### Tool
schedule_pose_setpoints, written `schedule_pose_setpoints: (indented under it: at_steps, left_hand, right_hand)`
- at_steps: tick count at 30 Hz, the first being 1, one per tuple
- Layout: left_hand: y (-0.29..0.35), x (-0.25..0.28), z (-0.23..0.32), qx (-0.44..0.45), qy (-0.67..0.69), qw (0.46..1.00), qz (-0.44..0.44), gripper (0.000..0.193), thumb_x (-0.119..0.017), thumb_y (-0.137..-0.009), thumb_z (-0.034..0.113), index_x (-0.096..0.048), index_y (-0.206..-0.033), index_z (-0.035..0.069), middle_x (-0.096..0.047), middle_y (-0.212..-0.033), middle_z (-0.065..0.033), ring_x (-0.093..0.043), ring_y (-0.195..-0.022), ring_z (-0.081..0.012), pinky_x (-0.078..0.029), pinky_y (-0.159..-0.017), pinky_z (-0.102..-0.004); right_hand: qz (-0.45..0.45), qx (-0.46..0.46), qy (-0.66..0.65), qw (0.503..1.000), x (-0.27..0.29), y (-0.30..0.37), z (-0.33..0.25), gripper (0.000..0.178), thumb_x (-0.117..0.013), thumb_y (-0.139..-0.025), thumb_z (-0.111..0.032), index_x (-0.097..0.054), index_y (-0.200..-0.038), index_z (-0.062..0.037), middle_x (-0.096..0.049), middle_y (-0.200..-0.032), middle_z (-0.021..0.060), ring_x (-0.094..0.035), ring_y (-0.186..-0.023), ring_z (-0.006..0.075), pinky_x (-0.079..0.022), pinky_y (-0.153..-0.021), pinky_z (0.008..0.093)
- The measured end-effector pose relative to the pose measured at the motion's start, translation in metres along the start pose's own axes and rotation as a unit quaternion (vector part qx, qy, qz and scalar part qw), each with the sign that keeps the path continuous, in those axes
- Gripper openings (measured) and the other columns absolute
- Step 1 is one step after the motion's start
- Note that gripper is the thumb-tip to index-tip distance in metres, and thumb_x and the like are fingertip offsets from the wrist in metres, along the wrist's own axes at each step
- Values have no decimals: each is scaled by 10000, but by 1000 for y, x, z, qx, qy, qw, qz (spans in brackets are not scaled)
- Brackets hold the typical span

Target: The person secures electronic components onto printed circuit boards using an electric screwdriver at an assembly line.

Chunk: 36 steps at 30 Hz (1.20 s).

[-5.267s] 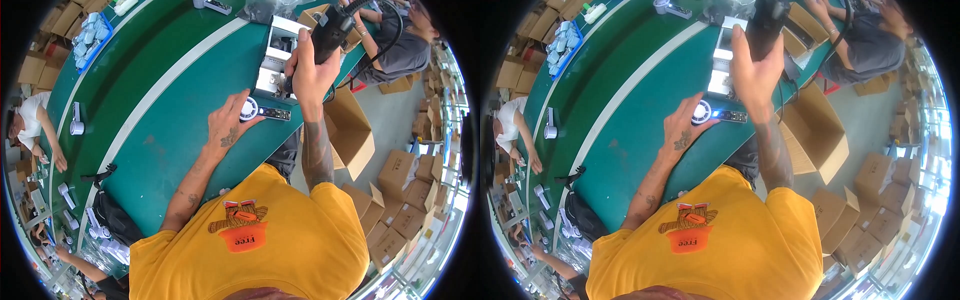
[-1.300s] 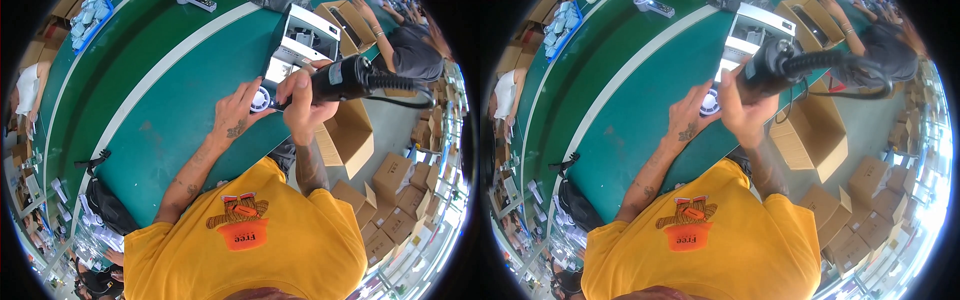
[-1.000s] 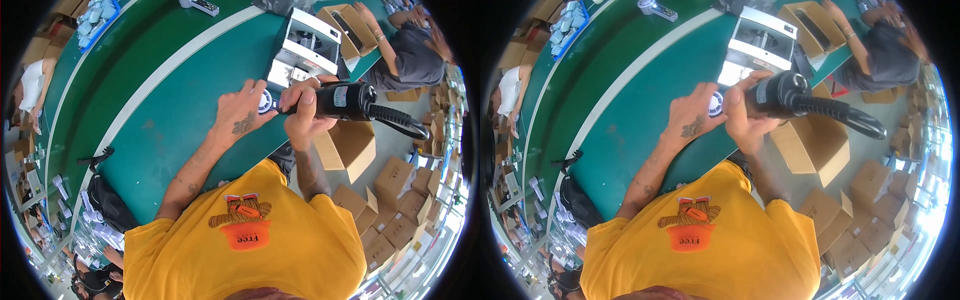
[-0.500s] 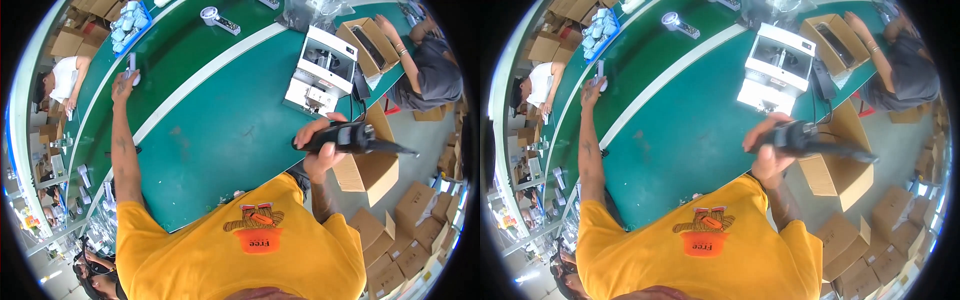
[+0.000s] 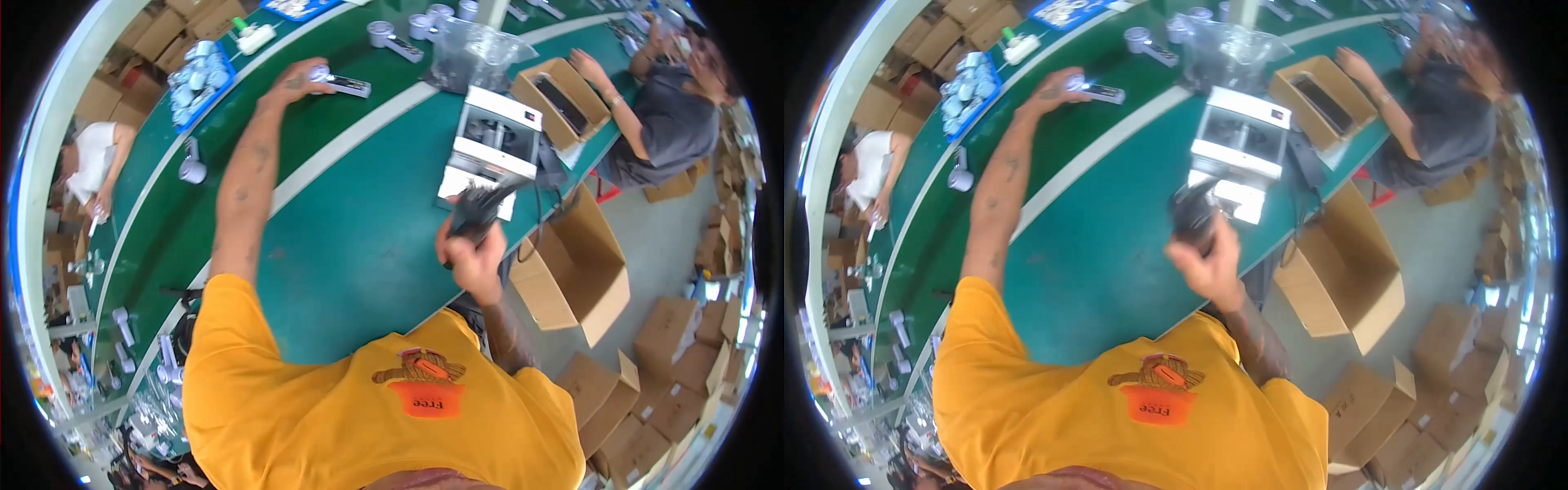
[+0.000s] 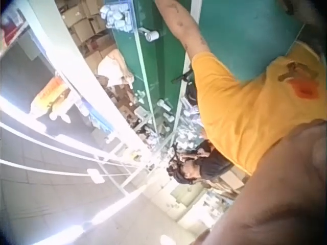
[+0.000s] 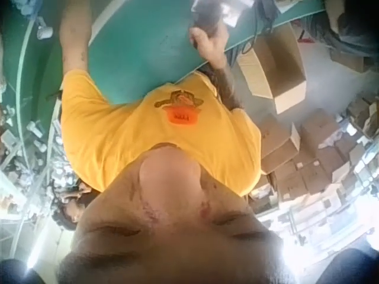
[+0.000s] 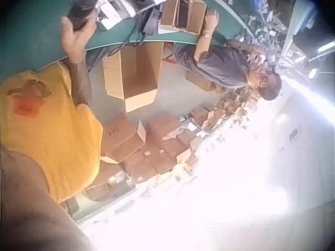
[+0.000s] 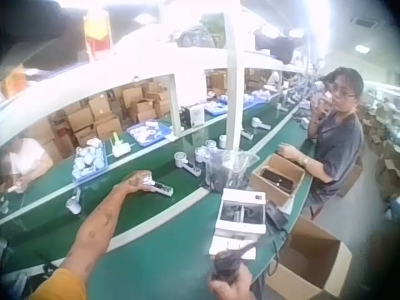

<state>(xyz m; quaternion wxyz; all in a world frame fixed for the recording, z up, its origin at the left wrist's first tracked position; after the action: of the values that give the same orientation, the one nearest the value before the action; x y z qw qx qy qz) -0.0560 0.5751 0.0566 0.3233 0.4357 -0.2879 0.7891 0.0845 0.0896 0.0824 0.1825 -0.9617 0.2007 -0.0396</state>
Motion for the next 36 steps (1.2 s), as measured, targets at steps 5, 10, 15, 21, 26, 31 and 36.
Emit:
schedule_pose_setpoints:
  at_steps: [5,10,15,21,26,31,36]
  left_hand:
    - [95,12,128,-32,-68,997,-22,645,-890,-675,505,-685,-1129,95,-727,-981,-70,-700,-857,-271,-549,-777,-376]
    - [192,-35,245,-142,1,988,57,575,-885,-666,491,-708,-1084,138,-695,-911,-47,-700,-772,-251,-556,-659,-339]
    - [233,-71,287,-106,-15,982,153,628,-878,-662,499,-703,-1113,98,-683,-963,-51,-683,-690,-256,-547,-606,-338]
    - [237,-85,283,-63,-11,987,149,606,-868,-697,457,-692,-1142,86,-667,-992,-61,-689,-721,-251,-549,-603,-345]
    - [238,-84,284,-57,-5,989,140,610,-866,-698,457,-690,-1147,84,-661,-989,-64,-693,-748,-257,-549,-611,-349]
    - [236,-85,284,-50,8,990,132,612,-861,-706,452,-683,-1159,81,-656,-995,-69,-696,-773,-266,-551,-628,-362]
    - [239,-85,283,-43,12,990,133,614,-857,-710,452,-680,-1164,79,-655,-1001,-67,-695,-799,-269,-552,-642,-364]
  right_hand:
    - [233,70,-167,955,80,-38,-65,709,-434,-944,-757,-384,-1254,-122,-412,-598,40,-420,-422,172,-391,-416,329]
    - [186,192,-22,963,62,-87,-85,626,-522,-1009,-545,-410,-1283,7,-519,-622,64,-491,-450,148,-394,-439,281]
    - [166,194,85,963,41,-96,-69,413,-526,-1059,-331,-453,-1219,43,-561,-617,62,-504,-462,103,-383,-453,232]
    - [186,148,-3,971,43,-80,-68,488,-527,-1051,-430,-446,-1215,23,-520,-596,69,-489,-431,134,-392,-418,262]
    - [201,123,-16,972,45,-67,-69,556,-503,-1039,-509,-428,-1219,12,-484,-605,79,-472,-428,158,-403,-416,296]
    - [217,144,-12,965,50,-72,-85,582,-465,-1042,-545,-418,-1227,5,-467,-597,82,-455,-429,166,-400,-415,322]
    - [232,140,-14,962,48,-70,-93,646,-434,-1027,-602,-409,-1225,13,-462,-599,80,-453,-418,184,-403,-410,333]
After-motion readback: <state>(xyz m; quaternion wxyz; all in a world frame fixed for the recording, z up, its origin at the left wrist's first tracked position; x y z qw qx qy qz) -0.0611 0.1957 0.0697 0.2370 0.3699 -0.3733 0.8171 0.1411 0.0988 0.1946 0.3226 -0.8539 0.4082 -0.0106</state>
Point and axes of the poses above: each hand's wrist, its own y-axis away from the middle knuckle, its own x-axis out of the back of the hand, z = x × y, the point moved 7 cm from there along -y, towards the middle knuckle
